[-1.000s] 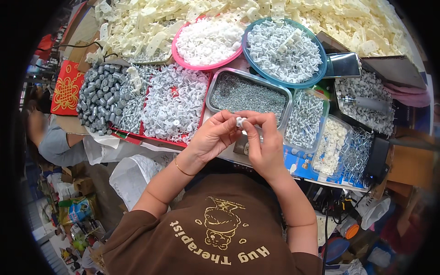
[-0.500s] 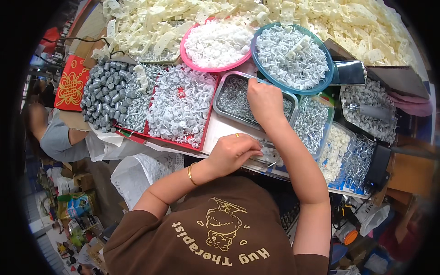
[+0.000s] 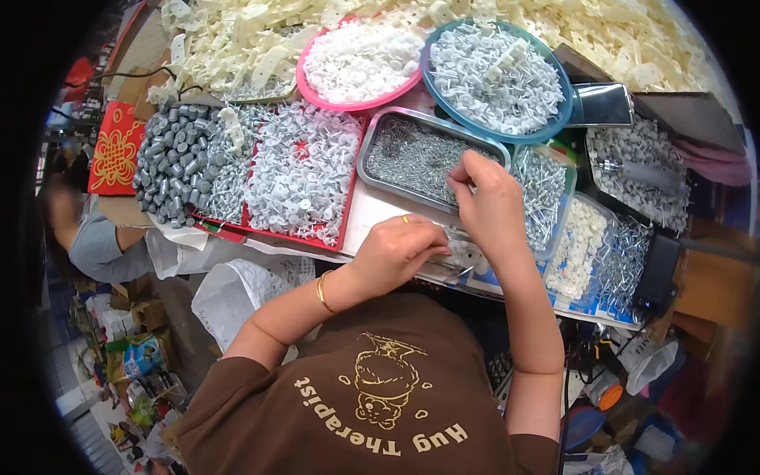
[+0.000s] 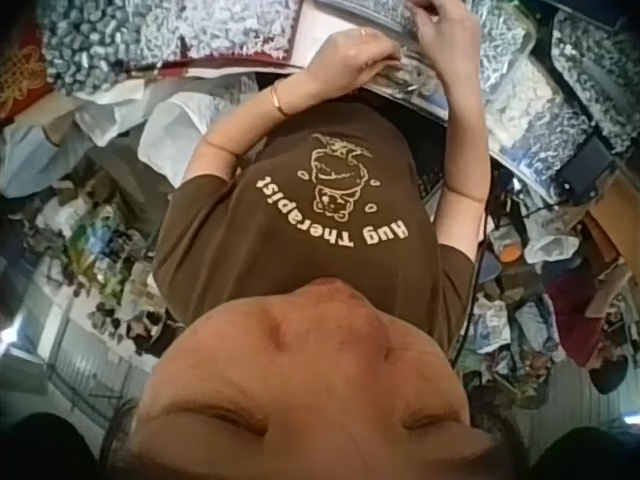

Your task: Assembling and packaging small components at a factory workbench.

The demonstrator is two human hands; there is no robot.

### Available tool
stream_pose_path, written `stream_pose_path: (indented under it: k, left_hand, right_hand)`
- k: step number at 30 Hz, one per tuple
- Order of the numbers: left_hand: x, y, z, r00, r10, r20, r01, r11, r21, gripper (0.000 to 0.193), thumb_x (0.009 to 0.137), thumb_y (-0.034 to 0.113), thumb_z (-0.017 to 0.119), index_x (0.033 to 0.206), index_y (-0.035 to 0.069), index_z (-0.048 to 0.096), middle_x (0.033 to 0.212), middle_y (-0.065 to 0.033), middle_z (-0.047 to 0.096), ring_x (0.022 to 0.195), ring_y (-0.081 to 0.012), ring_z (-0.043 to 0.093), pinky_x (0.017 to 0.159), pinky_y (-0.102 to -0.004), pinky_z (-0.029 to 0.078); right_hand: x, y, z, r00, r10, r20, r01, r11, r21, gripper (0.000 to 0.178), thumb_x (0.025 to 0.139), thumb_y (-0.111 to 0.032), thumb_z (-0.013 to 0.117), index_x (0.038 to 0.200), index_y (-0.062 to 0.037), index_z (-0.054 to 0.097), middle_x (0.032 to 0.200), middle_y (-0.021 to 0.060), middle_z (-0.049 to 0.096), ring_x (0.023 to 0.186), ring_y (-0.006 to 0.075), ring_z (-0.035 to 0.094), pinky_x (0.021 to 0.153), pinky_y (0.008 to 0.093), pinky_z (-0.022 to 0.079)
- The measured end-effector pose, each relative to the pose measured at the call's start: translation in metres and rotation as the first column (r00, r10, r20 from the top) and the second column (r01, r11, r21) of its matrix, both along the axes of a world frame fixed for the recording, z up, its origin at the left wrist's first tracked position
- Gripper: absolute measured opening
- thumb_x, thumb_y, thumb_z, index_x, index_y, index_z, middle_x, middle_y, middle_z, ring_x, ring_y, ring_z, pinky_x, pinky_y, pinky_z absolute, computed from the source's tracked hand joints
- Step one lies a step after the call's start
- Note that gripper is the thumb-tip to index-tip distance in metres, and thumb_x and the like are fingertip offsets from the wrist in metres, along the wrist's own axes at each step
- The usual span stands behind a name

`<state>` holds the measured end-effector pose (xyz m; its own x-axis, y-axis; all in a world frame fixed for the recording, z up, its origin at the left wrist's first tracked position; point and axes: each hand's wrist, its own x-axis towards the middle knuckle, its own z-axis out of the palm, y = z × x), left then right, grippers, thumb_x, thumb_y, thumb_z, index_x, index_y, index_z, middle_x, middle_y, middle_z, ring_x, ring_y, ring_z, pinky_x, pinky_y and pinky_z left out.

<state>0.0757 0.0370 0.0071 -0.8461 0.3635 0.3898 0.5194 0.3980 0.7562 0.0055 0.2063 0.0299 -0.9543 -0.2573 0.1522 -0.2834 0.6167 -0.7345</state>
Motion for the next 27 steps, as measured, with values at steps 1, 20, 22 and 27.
stream_pose_path:
  k: [1, 20, 22, 27]
  left_hand:
    - [0.000, 0.002, 0.001, 0.999, -0.008, -0.040, 0.007, 1.000, -0.024, 0.012, 0.080, 0.009, 0.078, 0.085, 0.006, 0.068, 0.082, -0.0077, 0.070, 0.075, -0.0272, 0.068, 0.069, -0.0368, 0.053]
    - [-0.001, 0.002, -0.001, 1.000, 0.029, -0.008, -0.028, 1.000, 0.012, 0.014, 0.077, 0.005, 0.079, 0.086, 0.004, 0.068, 0.086, -0.0074, 0.071, 0.081, -0.0263, 0.070, 0.073, -0.0359, 0.055]
    - [0.001, 0.003, 0.000, 0.997, 0.016, -0.069, -0.017, 1.000, -0.020, 0.014, 0.078, 0.006, 0.079, 0.087, 0.005, 0.068, 0.087, -0.0070, 0.071, 0.082, -0.0261, 0.070, 0.073, -0.0359, 0.055]
    - [-0.004, 0.006, -0.005, 0.998, -0.062, -0.017, 0.060, 0.992, -0.111, 0.017, 0.080, 0.017, 0.078, 0.091, 0.008, 0.068, 0.091, -0.0056, 0.071, 0.088, -0.0259, 0.067, 0.077, -0.0378, 0.053]
  right_hand:
    - [0.003, -0.001, 0.006, 1.000, 0.002, 0.001, -0.002, 1.000, -0.003, 0.012, 0.083, 0.000, 0.070, 0.093, -0.0010, 0.063, 0.084, 0.0107, 0.069, 0.078, 0.0243, 0.068, 0.071, 0.0335, 0.052]
    - [0.019, 0.013, 0.010, 0.996, -0.068, 0.058, 0.081, 0.961, -0.265, 0.013, 0.086, -0.001, 0.072, 0.099, 0.0006, 0.072, 0.089, 0.0068, 0.070, 0.076, 0.0121, 0.065, 0.072, 0.0254, 0.051]
    - [0.020, 0.013, 0.012, 0.997, -0.058, 0.054, 0.071, 0.957, -0.280, 0.013, 0.086, -0.001, 0.072, 0.099, 0.0006, 0.072, 0.089, 0.0067, 0.070, 0.077, 0.0120, 0.065, 0.072, 0.0253, 0.050]
    - [0.021, 0.012, 0.016, 0.997, -0.069, 0.033, 0.075, 0.960, -0.268, 0.012, 0.086, 0.000, 0.072, 0.099, 0.0013, 0.072, 0.090, 0.0070, 0.071, 0.079, 0.0125, 0.066, 0.074, 0.0257, 0.051]
